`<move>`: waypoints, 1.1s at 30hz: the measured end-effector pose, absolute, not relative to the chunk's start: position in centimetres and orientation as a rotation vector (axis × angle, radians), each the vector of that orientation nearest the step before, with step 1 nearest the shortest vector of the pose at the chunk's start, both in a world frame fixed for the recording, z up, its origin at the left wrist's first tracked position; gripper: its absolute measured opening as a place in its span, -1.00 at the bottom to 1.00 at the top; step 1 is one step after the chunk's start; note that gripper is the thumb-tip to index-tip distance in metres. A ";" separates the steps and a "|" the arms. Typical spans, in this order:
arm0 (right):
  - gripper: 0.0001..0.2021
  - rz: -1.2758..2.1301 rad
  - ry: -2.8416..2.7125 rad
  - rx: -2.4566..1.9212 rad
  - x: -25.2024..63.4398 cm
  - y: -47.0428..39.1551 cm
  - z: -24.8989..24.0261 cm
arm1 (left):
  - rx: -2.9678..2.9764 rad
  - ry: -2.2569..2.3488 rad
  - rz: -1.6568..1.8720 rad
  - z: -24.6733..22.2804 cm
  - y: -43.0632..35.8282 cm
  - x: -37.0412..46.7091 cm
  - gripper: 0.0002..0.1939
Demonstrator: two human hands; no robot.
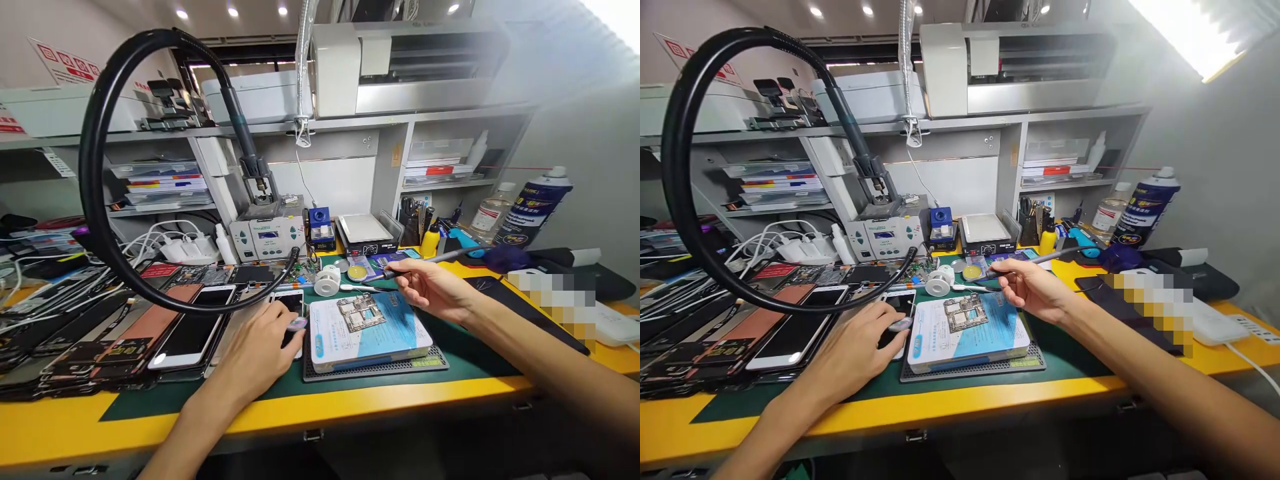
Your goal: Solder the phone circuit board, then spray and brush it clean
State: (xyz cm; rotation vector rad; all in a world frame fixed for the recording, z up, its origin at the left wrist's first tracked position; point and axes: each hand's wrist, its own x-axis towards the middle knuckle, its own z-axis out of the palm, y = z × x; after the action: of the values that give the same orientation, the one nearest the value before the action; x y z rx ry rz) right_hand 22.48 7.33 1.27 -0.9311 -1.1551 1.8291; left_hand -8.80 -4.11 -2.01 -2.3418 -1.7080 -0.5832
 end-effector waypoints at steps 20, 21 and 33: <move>-0.76 1.896 -1.265 -0.848 23.9 7.2 0.7 | -2.668 -0.900 -0.975 0.4 -1.9 -3.9 -0.67; -0.79 1.899 -1.275 -0.845 24.0 7.0 0.6 | -2.682 -0.886 -0.960 0.3 -1.7 -4.0 -0.66; -0.90 1.628 -1.668 -0.963 24.0 4.0 0.0 | -2.740 -0.926 -0.903 -2.0 -1.5 -5.0 -0.66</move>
State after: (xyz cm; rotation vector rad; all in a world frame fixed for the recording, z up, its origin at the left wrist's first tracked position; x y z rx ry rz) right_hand 23.99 4.05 -0.01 -0.9626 -1.6677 1.6278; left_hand -5.04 -1.54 -2.01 -2.7398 -0.9262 -0.9025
